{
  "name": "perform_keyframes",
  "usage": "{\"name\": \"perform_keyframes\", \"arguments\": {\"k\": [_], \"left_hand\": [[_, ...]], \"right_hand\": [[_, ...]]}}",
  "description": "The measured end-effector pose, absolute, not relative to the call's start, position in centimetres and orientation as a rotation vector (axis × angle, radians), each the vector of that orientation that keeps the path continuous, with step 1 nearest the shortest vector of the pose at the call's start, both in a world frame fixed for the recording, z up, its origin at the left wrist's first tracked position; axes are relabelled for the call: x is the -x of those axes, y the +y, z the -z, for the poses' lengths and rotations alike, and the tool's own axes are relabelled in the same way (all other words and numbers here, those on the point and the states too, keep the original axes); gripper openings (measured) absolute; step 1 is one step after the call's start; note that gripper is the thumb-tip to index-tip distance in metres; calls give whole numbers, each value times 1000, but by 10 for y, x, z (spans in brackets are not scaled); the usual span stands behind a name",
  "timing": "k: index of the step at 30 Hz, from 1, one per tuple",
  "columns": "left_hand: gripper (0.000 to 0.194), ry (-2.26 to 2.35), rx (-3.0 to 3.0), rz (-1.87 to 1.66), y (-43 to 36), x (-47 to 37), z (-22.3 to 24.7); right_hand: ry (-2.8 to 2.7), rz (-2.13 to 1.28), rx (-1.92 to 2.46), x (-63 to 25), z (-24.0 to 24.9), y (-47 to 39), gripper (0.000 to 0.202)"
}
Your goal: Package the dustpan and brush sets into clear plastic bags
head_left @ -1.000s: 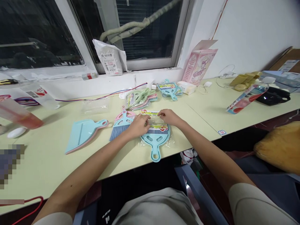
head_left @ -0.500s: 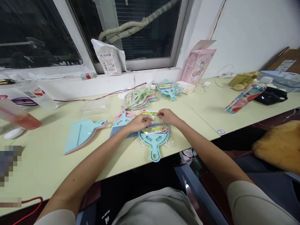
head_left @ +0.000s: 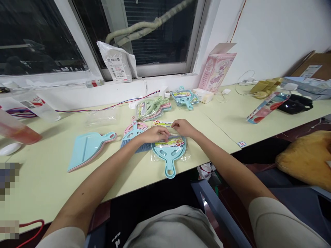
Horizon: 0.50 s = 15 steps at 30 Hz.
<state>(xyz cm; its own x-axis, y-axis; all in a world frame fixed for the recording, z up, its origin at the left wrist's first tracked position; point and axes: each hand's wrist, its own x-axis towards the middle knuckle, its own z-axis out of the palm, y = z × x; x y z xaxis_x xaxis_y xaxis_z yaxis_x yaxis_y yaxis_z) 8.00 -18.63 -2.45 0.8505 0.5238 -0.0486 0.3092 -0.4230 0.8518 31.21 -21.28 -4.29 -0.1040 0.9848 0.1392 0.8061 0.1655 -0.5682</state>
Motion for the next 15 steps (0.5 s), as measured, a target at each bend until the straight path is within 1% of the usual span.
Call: {"name": "perform_keyframes", "arguments": {"k": [6,11,13,15], "left_hand": [[21,530,-2067,-295,-178,-82,32],[28,696,-2290,-539,-176,-71,25],[34,833,-2458,-660,-176,-67,23],[47,913,-2597,-705,-176,-64,23]], "right_hand": [[-1962,-485,1665,-312,43,-213,27],[-1922,-507,1627,-314,41,-215,23],[-1933,-505,1602,-314,40,-217,24],[-1956,-482,1578,-313,39,-219,24]]}}
